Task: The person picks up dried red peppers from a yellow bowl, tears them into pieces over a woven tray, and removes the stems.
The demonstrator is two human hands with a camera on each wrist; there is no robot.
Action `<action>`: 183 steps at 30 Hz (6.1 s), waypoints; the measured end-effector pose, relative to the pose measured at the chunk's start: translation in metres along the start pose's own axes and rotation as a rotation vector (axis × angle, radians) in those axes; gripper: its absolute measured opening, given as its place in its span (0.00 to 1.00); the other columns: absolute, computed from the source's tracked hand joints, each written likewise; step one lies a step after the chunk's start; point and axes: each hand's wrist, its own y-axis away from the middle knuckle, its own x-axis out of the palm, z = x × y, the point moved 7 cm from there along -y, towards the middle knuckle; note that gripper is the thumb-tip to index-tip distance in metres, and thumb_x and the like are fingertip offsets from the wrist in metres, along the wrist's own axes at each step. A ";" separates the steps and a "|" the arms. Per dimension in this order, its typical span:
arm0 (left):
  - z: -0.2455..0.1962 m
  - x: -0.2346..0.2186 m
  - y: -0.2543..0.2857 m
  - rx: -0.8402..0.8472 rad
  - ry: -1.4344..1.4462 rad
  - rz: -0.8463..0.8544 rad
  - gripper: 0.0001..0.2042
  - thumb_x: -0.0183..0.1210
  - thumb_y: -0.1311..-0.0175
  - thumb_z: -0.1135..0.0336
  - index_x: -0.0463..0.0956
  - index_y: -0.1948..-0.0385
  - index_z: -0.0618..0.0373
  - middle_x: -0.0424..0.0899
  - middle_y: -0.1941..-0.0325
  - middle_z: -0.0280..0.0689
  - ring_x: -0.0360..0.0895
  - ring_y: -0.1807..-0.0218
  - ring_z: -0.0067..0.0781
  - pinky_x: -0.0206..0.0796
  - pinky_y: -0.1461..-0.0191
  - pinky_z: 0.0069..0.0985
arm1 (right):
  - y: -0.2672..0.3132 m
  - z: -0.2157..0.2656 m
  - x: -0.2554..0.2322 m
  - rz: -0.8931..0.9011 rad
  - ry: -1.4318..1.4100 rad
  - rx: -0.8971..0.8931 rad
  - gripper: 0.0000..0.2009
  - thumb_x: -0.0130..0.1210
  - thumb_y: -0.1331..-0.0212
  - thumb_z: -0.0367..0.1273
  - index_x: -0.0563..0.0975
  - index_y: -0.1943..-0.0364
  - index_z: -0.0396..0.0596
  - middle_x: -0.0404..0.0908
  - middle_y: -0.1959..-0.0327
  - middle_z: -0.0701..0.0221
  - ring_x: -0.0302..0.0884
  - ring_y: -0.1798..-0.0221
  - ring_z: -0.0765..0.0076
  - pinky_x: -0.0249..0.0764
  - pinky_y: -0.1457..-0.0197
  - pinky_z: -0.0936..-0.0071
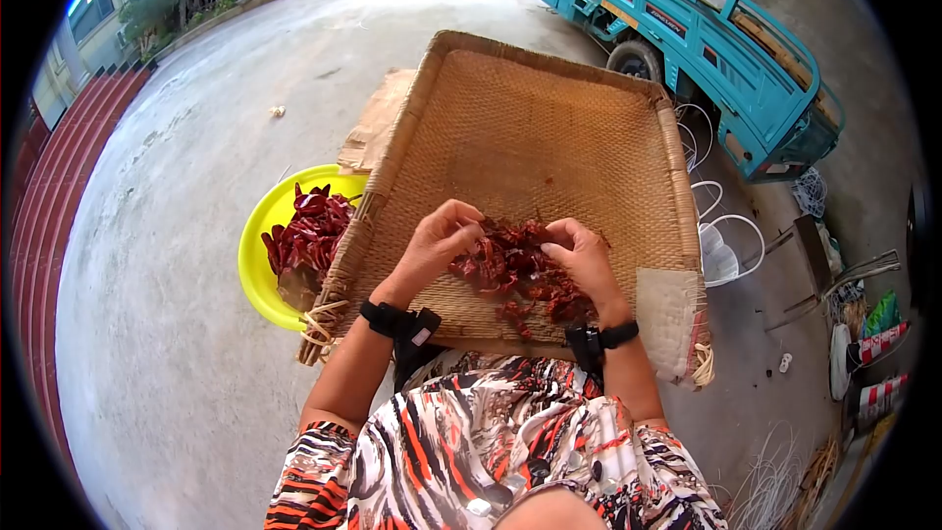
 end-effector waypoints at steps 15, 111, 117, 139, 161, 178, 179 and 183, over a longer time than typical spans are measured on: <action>0.014 0.031 0.010 -0.138 -0.137 0.252 0.10 0.59 0.32 0.65 0.76 0.60 0.63 0.81 0.67 0.33 0.77 0.64 0.20 0.73 0.63 0.21 | 0.010 0.033 0.056 0.307 -0.588 0.113 0.08 0.58 0.34 0.35 0.76 0.58 0.47 0.79 0.62 0.78 0.75 0.60 0.83 0.72 0.59 0.83; 0.004 0.009 0.008 -0.209 0.013 0.084 0.13 0.60 0.32 0.57 0.75 0.56 0.56 0.79 0.67 0.27 0.74 0.66 0.14 0.67 0.61 0.15 | 0.013 0.065 0.025 0.116 0.205 -0.218 0.06 0.57 0.41 0.26 0.78 0.60 0.44 0.80 0.66 0.63 0.79 0.62 0.62 0.74 0.56 0.69; 0.007 0.022 0.009 -0.170 -0.025 0.248 0.09 0.58 0.30 0.61 0.76 0.59 0.57 0.79 0.67 0.26 0.73 0.66 0.12 0.67 0.61 0.14 | 0.017 0.076 0.041 0.159 0.086 -0.278 0.06 0.58 0.39 0.26 0.78 0.60 0.44 0.80 0.65 0.68 0.78 0.62 0.71 0.75 0.58 0.74; 0.011 -0.060 0.007 0.072 1.132 -0.366 0.20 0.49 0.28 0.47 0.75 0.51 0.56 0.85 0.52 0.38 0.79 0.62 0.35 0.74 0.56 0.30 | -0.001 -0.060 -0.100 -0.420 0.653 0.164 0.14 0.60 0.41 0.35 0.78 0.53 0.46 0.82 0.59 0.64 0.80 0.55 0.58 0.75 0.52 0.60; 0.030 -0.025 -0.002 -0.233 0.701 -0.135 0.09 0.53 0.29 0.65 0.75 0.54 0.56 0.80 0.69 0.30 0.75 0.72 0.20 0.69 0.67 0.18 | 0.000 0.011 0.002 0.074 -0.245 0.087 0.05 0.57 0.36 0.30 0.76 0.62 0.43 0.78 0.68 0.76 0.76 0.67 0.81 0.74 0.63 0.82; 0.050 -0.017 -0.005 -0.225 0.435 0.006 0.05 0.53 0.32 0.66 0.74 0.58 0.50 0.77 0.66 0.26 0.72 0.69 0.15 0.65 0.68 0.15 | -0.058 0.178 0.142 0.326 -0.281 -0.361 0.17 0.56 0.36 0.30 0.74 0.43 0.43 0.81 0.53 0.67 0.80 0.60 0.77 0.77 0.57 0.78; 0.049 -0.018 -0.004 -0.165 0.377 0.012 0.05 0.53 0.32 0.66 0.74 0.58 0.50 0.77 0.66 0.26 0.72 0.69 0.15 0.65 0.68 0.15 | -0.056 0.178 0.151 0.366 -0.224 -0.387 0.18 0.56 0.36 0.30 0.74 0.42 0.43 0.81 0.51 0.66 0.81 0.59 0.76 0.78 0.57 0.77; 0.035 -0.011 0.005 -0.302 0.507 -0.077 0.06 0.55 0.32 0.65 0.74 0.57 0.52 0.77 0.67 0.28 0.73 0.69 0.15 0.64 0.68 0.15 | -0.045 0.145 0.124 0.227 -0.018 -0.437 0.14 0.56 0.37 0.28 0.78 0.48 0.43 0.80 0.54 0.69 0.80 0.60 0.76 0.77 0.57 0.77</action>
